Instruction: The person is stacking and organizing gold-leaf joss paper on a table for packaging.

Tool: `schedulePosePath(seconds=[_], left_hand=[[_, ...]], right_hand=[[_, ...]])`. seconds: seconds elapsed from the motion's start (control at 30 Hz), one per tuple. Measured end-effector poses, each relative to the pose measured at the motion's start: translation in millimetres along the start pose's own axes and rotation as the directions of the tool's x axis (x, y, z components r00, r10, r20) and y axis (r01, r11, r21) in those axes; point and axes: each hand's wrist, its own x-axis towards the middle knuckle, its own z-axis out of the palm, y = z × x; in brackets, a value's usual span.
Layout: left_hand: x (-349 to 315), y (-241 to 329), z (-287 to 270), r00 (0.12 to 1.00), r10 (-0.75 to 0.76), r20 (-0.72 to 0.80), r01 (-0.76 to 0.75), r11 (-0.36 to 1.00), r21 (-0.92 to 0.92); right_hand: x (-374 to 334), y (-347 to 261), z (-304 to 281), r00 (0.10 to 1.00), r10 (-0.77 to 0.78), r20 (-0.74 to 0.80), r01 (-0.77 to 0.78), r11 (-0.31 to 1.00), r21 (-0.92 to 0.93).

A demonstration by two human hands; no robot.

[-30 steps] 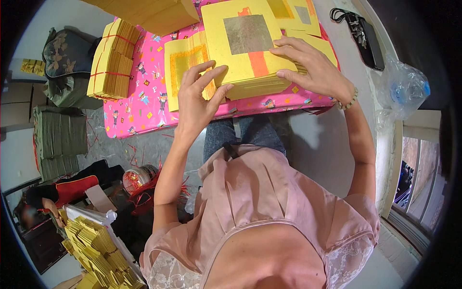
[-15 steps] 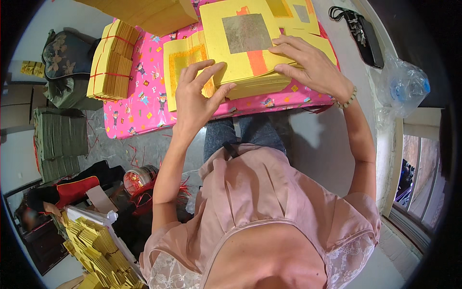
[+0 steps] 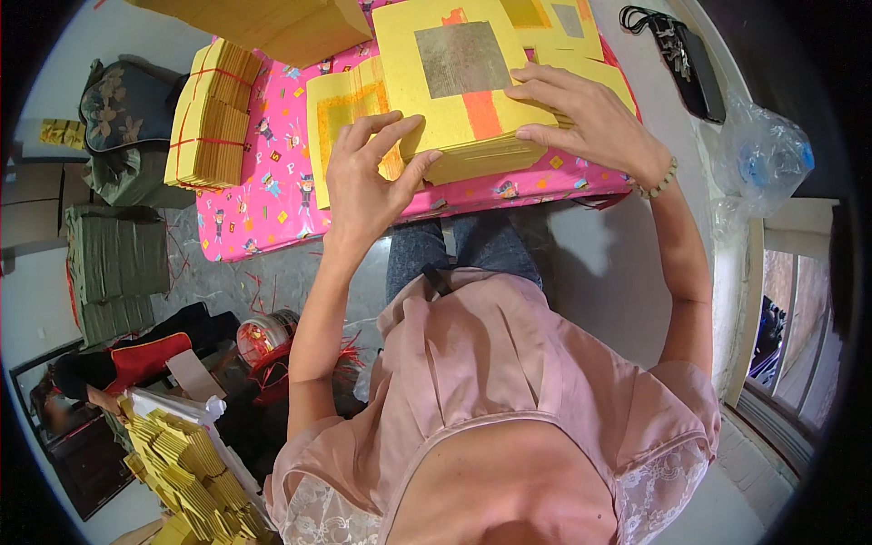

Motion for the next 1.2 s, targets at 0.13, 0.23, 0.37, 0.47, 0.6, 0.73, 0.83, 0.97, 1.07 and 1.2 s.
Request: schedulePosePath(seconds=[0.13,0.23,0.37,0.47,0.6,0.73,0.83,0.97,1.07,1.2], left_hand=[[-1.0,-0.5,0.0,1.000,0.005,-0.006,-0.005,1.000,0.000],[-0.7,0.0,0.2,1.000,0.001,-0.007,-0.001,1.000,-0.004],[0.0,1.1,-0.3,1.000,0.005,-0.007,-0.005,1.000,0.003],[1.2,2.1,-0.6,1.000,0.004,-0.003,-0.004,1.000,0.005],[1.9,2.5,-1.4,1.000,0.000,0.006,0.000,1.000,0.009],[2.8,2.1,-1.4,1.000,0.008,0.009,-0.008,1.000,0.009],[11.0,10.9,-6.0,0.996,0.084,0.013,-0.085,0.990,0.110],[21.8,15.1,1.1,0.987,0.158,0.006,-0.158,0.987,0.036],[27.6,15.5,9.7,0.981,0.182,0.063,-0.181,0.983,-0.008],[28.4,11.4,13.4,0.978,0.175,0.117,-0.170,0.984,-0.050]], right_hand=[[0.2,-3.4,-0.5,1.000,0.015,0.004,-0.015,1.000,0.011],[1.1,-5.0,-1.6,1.000,0.029,0.012,-0.029,0.999,0.014],[0.9,-6.4,-2.4,0.999,0.040,0.024,-0.041,0.999,0.023],[-0.1,-0.9,4.1,0.995,-0.059,-0.079,0.058,0.998,-0.018],[0.2,-0.2,5.5,0.993,-0.064,-0.097,0.061,0.998,-0.028],[0.4,-2.2,4.3,0.992,-0.058,-0.109,0.056,0.998,-0.017],[-0.7,-1.9,5.4,0.992,-0.052,-0.119,0.050,0.999,-0.018],[0.3,-3.9,5.6,0.992,-0.040,-0.118,0.040,0.999,-0.002],[0.1,-4.5,5.7,0.992,-0.040,-0.117,0.042,0.999,0.013],[-0.3,-3.3,7.5,0.990,-0.050,-0.134,0.049,0.999,-0.004]])
